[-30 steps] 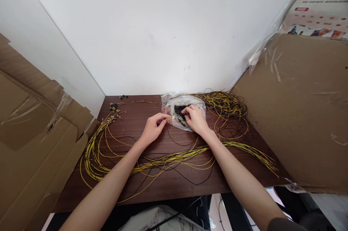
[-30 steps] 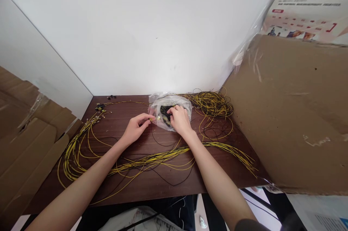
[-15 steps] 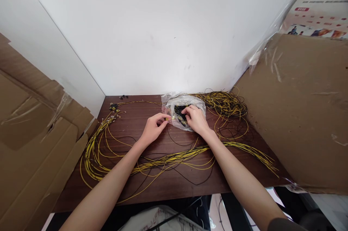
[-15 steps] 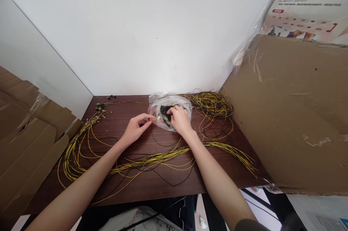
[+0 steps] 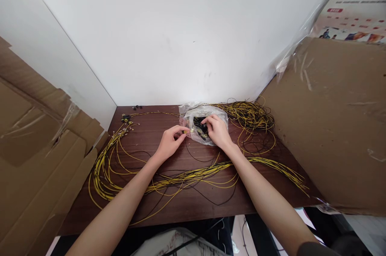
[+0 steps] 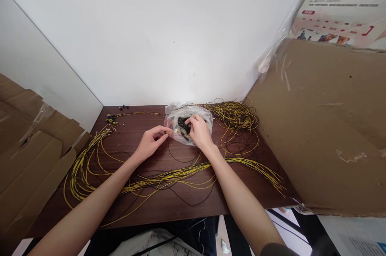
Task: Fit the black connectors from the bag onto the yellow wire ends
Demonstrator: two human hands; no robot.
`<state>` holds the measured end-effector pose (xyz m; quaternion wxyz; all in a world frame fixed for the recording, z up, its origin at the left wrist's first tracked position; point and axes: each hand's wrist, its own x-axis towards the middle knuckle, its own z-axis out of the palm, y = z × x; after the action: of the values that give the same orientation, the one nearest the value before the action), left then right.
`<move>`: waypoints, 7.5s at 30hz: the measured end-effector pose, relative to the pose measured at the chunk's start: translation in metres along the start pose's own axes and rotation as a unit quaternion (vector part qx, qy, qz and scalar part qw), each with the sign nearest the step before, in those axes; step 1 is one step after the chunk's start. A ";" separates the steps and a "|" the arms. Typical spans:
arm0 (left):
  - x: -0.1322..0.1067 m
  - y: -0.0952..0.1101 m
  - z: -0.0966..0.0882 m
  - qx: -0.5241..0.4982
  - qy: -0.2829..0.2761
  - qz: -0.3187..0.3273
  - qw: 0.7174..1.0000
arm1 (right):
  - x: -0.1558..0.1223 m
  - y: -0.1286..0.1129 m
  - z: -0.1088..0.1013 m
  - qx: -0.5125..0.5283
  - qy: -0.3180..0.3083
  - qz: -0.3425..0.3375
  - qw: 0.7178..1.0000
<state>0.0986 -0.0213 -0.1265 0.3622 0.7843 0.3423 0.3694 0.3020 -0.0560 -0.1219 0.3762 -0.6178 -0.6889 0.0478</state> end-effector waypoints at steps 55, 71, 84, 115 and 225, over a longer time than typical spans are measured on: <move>0.000 -0.002 0.000 0.010 -0.001 -0.007 1.000 | -0.003 0.000 -0.003 -0.162 -0.022 0.057 0.985; 0.000 0.003 0.001 0.001 0.003 -0.006 1.000 | -0.006 -0.007 0.010 -0.119 -0.056 -0.013 0.991; 0.000 0.001 0.001 0.004 -0.002 -0.003 1.000 | -0.007 -0.010 0.008 -0.096 -0.052 -0.014 0.994; 0.000 0.001 0.001 0.006 -0.003 -0.008 1.000 | -0.003 0.000 -0.003 -0.179 -0.058 0.055 0.981; -0.003 0.002 -0.004 0.182 -0.060 0.094 0.977 | 0.001 0.011 -0.005 -0.146 -0.049 0.007 0.988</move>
<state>0.0939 -0.0238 -0.1237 0.1966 0.8865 0.3063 0.2857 0.3137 -0.0548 -0.1234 0.2471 -0.6675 -0.7021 -0.0207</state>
